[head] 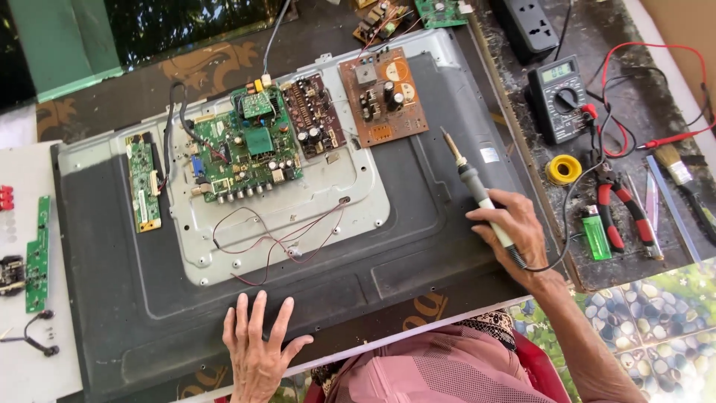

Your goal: Soldering components on various circuit boards of a disassembled television set.

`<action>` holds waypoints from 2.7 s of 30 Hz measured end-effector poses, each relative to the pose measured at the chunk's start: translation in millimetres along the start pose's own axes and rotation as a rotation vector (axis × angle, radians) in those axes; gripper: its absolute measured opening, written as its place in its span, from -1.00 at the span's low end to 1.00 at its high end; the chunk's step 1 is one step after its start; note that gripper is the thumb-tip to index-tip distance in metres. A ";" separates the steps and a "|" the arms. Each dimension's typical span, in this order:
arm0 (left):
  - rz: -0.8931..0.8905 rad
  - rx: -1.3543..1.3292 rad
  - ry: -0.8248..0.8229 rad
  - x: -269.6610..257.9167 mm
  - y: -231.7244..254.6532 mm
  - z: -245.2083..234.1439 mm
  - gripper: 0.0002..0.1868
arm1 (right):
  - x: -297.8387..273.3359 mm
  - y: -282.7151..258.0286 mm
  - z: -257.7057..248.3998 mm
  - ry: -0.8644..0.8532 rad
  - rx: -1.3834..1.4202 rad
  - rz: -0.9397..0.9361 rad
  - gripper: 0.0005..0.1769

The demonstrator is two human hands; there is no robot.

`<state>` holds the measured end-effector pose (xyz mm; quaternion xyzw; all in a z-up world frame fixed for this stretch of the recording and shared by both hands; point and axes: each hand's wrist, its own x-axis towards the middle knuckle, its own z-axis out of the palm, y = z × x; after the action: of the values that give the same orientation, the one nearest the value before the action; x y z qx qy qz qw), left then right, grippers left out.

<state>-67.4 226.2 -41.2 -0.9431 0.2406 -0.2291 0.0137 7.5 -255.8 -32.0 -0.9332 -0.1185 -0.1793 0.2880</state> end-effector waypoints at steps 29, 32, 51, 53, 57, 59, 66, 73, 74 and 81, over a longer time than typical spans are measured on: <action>0.059 -0.200 0.092 14.1 -7.2 4.3 -0.24 | 18.6 -5.2 18.5 0.239 -0.082 -0.264 -0.84; 0.033 -0.187 0.072 7.8 -6.2 5.5 -0.25 | 15.8 -5.2 20.2 0.231 -0.058 -0.262 -0.83; 0.036 -0.204 -0.063 11.3 -9.0 -7.5 -0.28 | 12.0 -24.0 13.8 0.207 -0.115 -0.270 -0.68; -0.007 -0.247 -0.044 13.8 -3.7 -10.2 -0.29 | 10.9 -20.6 14.1 0.197 -0.095 -0.263 -0.67; 0.011 -0.223 -0.009 -7.9 35.5 2.6 -0.17 | 10.5 -22.2 11.6 0.189 -0.080 -0.252 -0.70; 0.169 -0.228 -0.105 -8.0 73.5 -13.0 -0.24 | 10.6 -21.8 10.1 0.183 -0.059 -0.241 -0.73; 0.300 -0.243 -0.278 -2.3 147.5 -30.5 -0.16 | 8.3 -17.6 6.0 0.227 -0.044 -0.214 -0.77; 0.372 -0.770 -0.021 39.9 184.8 -2.1 -0.72 | 0.5 -2.8 11.7 0.299 0.348 0.005 -0.75; 0.386 -0.785 0.029 50.7 193.2 8.0 -0.73 | -2.0 4.2 12.5 0.353 0.538 0.121 -0.75; 0.639 -0.730 0.151 132.0 232.3 55.5 -0.81 | -2.3 -23.5 7.5 0.418 0.720 0.309 -0.75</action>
<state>-44.2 -44.6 -66.2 -0.7462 0.5826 -0.1818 -0.2657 -0.3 -232.8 -27.1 -0.7238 0.0281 -0.2661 0.6360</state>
